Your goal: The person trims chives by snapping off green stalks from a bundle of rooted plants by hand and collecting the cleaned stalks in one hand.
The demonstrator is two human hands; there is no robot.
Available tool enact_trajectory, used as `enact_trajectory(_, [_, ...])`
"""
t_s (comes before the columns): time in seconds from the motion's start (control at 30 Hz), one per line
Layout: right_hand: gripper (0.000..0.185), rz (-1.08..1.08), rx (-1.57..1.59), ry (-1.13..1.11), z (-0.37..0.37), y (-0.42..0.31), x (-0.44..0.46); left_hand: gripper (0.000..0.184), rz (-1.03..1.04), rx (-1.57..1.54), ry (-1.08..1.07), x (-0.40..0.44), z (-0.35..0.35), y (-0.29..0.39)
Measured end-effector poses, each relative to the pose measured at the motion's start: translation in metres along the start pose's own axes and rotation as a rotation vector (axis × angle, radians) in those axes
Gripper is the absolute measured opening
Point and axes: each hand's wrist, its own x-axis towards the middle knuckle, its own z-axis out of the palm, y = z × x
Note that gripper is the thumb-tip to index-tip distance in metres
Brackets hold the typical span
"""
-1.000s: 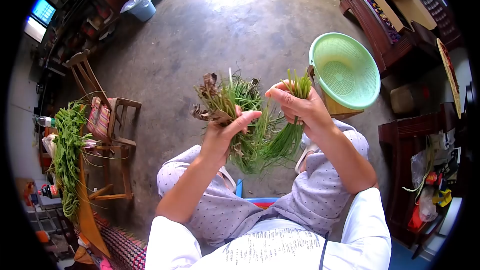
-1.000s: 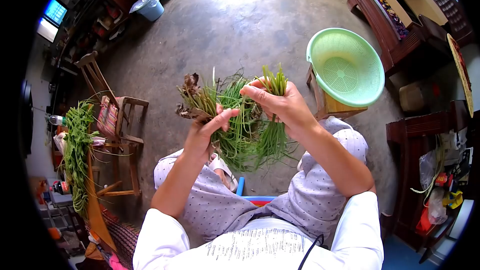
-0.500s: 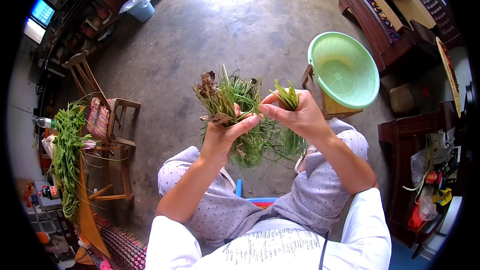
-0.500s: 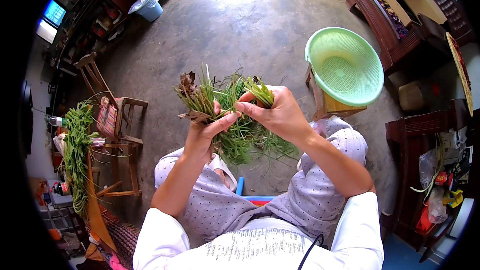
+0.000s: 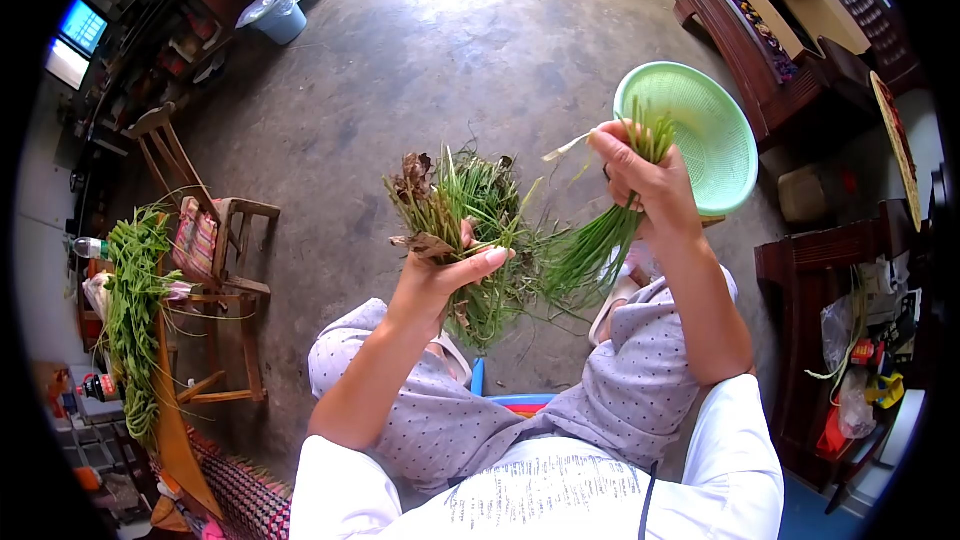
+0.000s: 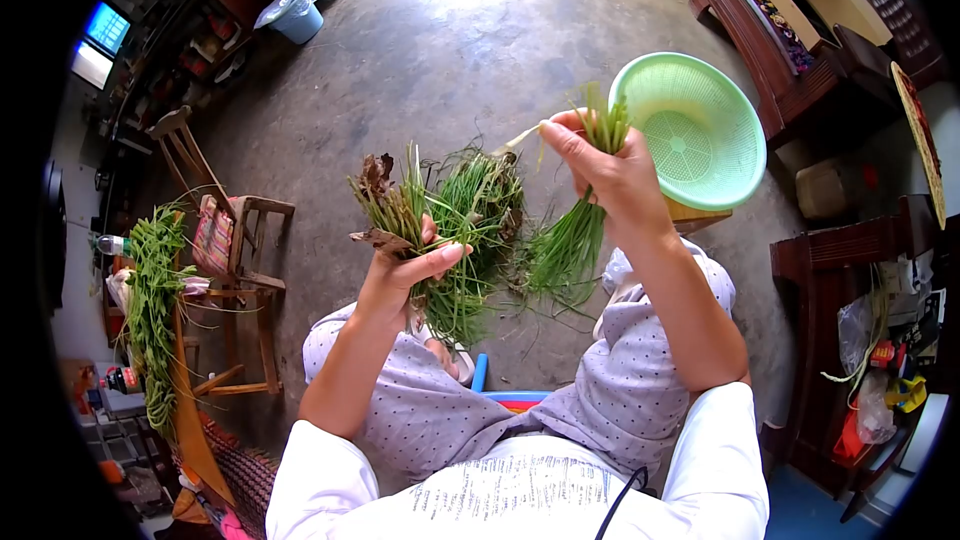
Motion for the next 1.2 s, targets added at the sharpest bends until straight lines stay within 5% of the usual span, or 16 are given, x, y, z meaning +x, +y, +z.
enact_trajectory(0.27, [0.023, -0.170, -0.541, -0.436, 0.014, 0.000, -0.020, 0.025, 0.002, -0.027, 0.012, -0.003, 0.003, 0.004])
enact_trajectory(0.47, [0.016, -0.368, -0.533, -0.300, 0.024, 0.013, -0.025, 0.025, -0.003, 0.028, 0.018, -0.001, 0.004, 0.001])
enact_trajectory(0.53, [0.016, -0.240, -0.429, -0.016, 0.016, 0.005, -0.019, 0.026, -0.005, 0.047, 0.014, -0.001, 0.003, -0.001])
enact_trajectory(0.67, [0.020, -0.360, -0.393, -0.008, 0.000, 0.011, 0.001, 0.029, -0.039, 0.029, 0.001, -0.001, 0.001, -0.002])
enact_trajectory(0.8, [0.029, -0.267, -0.534, -0.150, 0.013, 0.001, -0.014, 0.030, -0.051, 0.015, -0.006, -0.001, 0.000, 0.000])
enact_trajectory(0.93, [0.024, -0.012, -0.268, -0.356, 0.023, 0.010, -0.019, 0.029, -0.074, 0.021, -0.035, -0.002, 0.002, 0.001])
enact_trajectory(1.03, [0.017, -0.023, -0.152, -0.371, 0.026, 0.022, -0.018, 0.027, -0.066, 0.029, -0.063, -0.001, 0.008, 0.000])
enact_trajectory(1.2, [0.014, 0.091, -0.129, -0.382, 0.033, 0.024, -0.021, 0.025, 0.159, 0.146, -0.004, -0.001, 0.013, -0.001])
